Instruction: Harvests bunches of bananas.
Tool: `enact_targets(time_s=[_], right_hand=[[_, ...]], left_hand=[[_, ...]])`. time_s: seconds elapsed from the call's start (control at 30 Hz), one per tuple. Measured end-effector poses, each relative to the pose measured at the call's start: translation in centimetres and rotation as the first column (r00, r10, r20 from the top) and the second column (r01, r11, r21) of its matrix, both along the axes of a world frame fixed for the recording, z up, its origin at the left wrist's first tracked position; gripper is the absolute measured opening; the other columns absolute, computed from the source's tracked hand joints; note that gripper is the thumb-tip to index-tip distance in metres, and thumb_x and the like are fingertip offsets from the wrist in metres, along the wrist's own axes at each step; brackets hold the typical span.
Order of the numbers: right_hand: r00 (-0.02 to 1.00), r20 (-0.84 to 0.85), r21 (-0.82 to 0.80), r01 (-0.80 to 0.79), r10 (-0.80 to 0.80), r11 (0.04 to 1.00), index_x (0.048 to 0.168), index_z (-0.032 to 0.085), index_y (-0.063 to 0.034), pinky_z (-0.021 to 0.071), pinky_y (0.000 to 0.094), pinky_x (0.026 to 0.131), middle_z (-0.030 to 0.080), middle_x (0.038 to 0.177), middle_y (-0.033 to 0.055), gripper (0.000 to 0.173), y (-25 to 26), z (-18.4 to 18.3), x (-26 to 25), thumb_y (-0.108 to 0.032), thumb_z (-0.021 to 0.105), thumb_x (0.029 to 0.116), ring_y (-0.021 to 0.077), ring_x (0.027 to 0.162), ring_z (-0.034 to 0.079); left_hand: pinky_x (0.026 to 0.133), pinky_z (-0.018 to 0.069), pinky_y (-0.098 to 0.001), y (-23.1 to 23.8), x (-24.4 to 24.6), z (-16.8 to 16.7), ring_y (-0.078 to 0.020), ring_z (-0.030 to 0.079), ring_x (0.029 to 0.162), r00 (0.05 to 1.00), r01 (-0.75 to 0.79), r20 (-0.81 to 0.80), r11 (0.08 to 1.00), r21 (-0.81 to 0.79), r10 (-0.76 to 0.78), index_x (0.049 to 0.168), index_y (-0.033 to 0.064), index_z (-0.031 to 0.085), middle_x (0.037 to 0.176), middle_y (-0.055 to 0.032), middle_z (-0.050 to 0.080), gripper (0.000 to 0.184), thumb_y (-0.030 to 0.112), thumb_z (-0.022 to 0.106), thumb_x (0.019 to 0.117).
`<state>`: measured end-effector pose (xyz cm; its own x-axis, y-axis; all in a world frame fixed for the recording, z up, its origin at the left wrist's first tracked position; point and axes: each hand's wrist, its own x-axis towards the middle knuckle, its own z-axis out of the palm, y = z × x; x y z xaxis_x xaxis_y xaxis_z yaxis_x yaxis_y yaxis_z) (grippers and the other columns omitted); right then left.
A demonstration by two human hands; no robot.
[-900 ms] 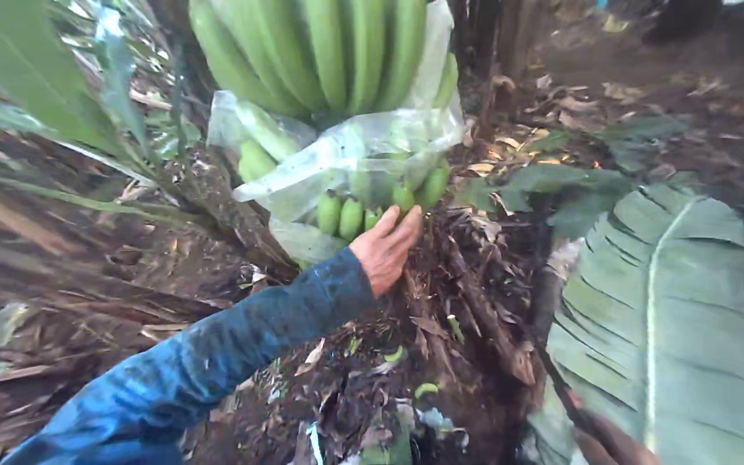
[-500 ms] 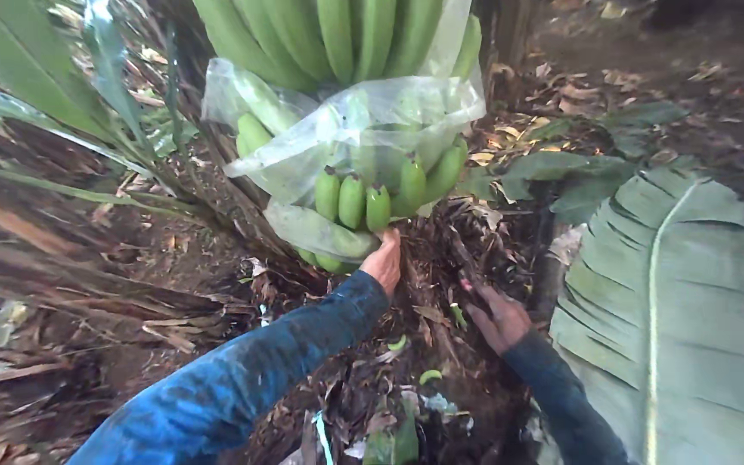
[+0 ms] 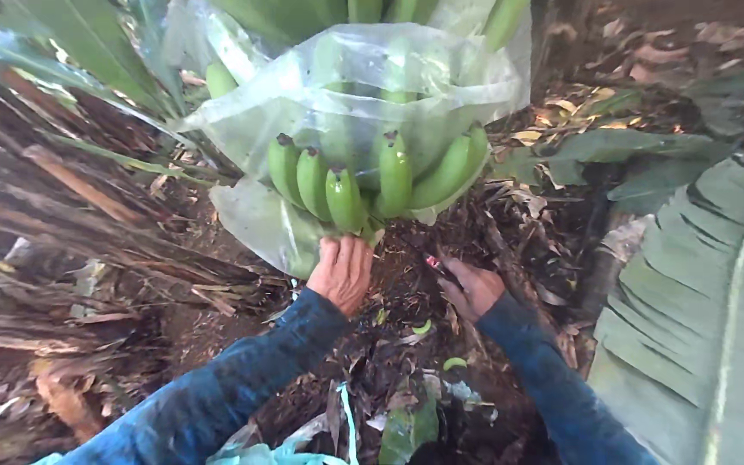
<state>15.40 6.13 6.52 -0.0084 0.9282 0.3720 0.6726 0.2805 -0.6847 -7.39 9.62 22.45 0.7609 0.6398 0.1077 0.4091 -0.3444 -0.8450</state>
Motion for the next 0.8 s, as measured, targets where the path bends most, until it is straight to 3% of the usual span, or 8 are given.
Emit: enact_targets(time_s=[0.2, 0.3, 0.43, 0.5, 0.6, 0.67, 0.73, 0.8], right_hand=[[0.983, 0.158, -0.017, 0.100, -0.096, 0.995, 0.136, 0.064, -0.0126, 0.0587, 0.0609, 0.065, 0.075, 0.109, 0.0159, 0.041, -0.7, 2.1, -1.7, -0.031, 0.056, 0.1004, 0.0394, 0.080, 0.074], [0.944, 0.303, -0.037, 0.146, -0.129, 0.989, 0.130, 0.065, -0.0117, 0.0559, 0.0610, 0.057, 0.075, 0.098, 0.0182, 0.036, -2.0, 5.6, -0.6, -0.028, 0.057, 0.0984, 0.0426, 0.073, 0.073], [0.869, 0.486, -0.217, 0.221, -0.091, 0.951, 0.128, 0.062, -0.0082, 0.0533, 0.0639, 0.061, 0.072, 0.096, 0.0255, 0.031, -1.5, 9.1, 0.8, -0.016, 0.056, 0.0989, 0.0500, 0.079, 0.070], [0.869, 0.495, -0.452, 0.258, -0.001, 0.854, 0.140, 0.054, -0.0093, 0.0525, 0.0717, 0.074, 0.069, 0.111, 0.0295, 0.038, -1.4, 5.5, 4.2, -0.017, 0.051, 0.1033, 0.0551, 0.096, 0.068], [0.892, 0.452, -0.749, 0.382, -0.004, 0.541, 0.153, 0.043, -0.0077, 0.0456, 0.0753, 0.094, 0.065, 0.124, 0.0343, 0.052, -8.1, -2.2, 13.2, -0.029, 0.049, 0.1061, 0.0578, 0.114, 0.061], [0.929, 0.339, -0.817, 0.368, -0.146, 0.443, 0.147, 0.047, -0.0038, 0.0497, 0.0688, 0.095, 0.068, 0.117, 0.0311, 0.052, -14.3, -6.2, 16.7, -0.033, 0.055, 0.1042, 0.0511, 0.109, 0.066], [0.914, 0.090, -0.839, 0.284, -0.396, 0.465, 0.143, 0.048, -0.0003, 0.0575, 0.0615, 0.079, 0.071, 0.100, 0.0267, 0.052, -20.1, -8.9, 15.5, -0.025, 0.062, 0.1000, 0.0425, 0.085, 0.071], [0.760, -0.265, -0.807, 0.162, -0.593, 0.568, 0.142, 0.045, 0.0008, 0.0588, 0.0477, 0.058, 0.068, 0.084, 0.0171, 0.050, -22.6, -10.7, 11.9, -0.017, 0.059, 0.0971, 0.0281, 0.062, 0.067]], left_hand=[[0.077, 0.0491, -0.0499, -0.8, -0.6, 1.2, -0.0363, 0.063, 0.096, 0.999, 0.036, 0.009, 0.999, 0.034, -0.037, 0.115, -0.0026, 0.065, 0.111, -0.0198, 0.064, 0.023, -0.008, 0.052, 0.0964], [0.070, 0.0504, -0.0482, -0.8, -0.3, 1.2, -0.0384, 0.064, 0.093, 0.999, 0.029, 0.046, 0.999, -0.018, -0.028, 0.111, -0.0028, 0.064, 0.107, -0.0218, 0.063, 0.019, -0.007, 0.052, 0.0962], [0.065, 0.0514, -0.0457, -0.8, 0.8, 1.0, -0.0388, 0.064, 0.090, 0.996, 0.047, 0.079, 0.998, -0.038, -0.044, 0.106, -0.0028, 0.065, 0.101, -0.0218, 0.063, 0.016, -0.007, 0.055, 0.0940], [0.064, 0.0522, -0.0463, -1.5, 1.1, 0.7, -0.0393, 0.065, 0.090, 0.992, 0.045, 0.125, 0.995, -0.084, -0.034, 0.106, -0.0018, 0.065, 0.101, -0.0214, 0.063, 0.014, -0.003, 0.058, 0.0942], [0.061, 0.0559, -0.0524, -2.3, -1.0, 0.2, -0.0438, 0.068, 0.087, 0.958, 0.005, 0.276, 0.952, -0.306, 0.084, 0.105, 0.0011, 0.068, 0.101, -0.0226, 0.067, 0.030, 0.021, 0.076, 0.0838], [0.069, 0.0568, -0.0608, -1.4, -2.6, -0.7, -0.0473, 0.069, 0.094, 0.894, -0.103, 0.308, 0.817, -0.568, 0.327, 0.113, 0.0033, 0.069, 0.109, -0.0237, 0.069, 0.047, 0.037, 0.080, 0.0820], [0.089, 0.0520, -0.0682, 0.0, -4.1, -3.6, -0.0458, 0.066, 0.113, 0.740, -0.266, 0.158, 0.500, -0.824, 0.654, 0.130, 0.0076, 0.065, 0.129, -0.0219, 0.066, 0.058, 0.048, 0.071, 0.0901], [0.098, 0.0500, -0.0666, 1.5, -5.5, -9.6, -0.0410, 0.066, 0.117, 0.629, -0.222, 0.094, 0.294, -0.930, 0.772, 0.130, 0.0100, 0.067, 0.127, -0.0198, 0.068, 0.061, 0.055, 0.070, 0.0887]])
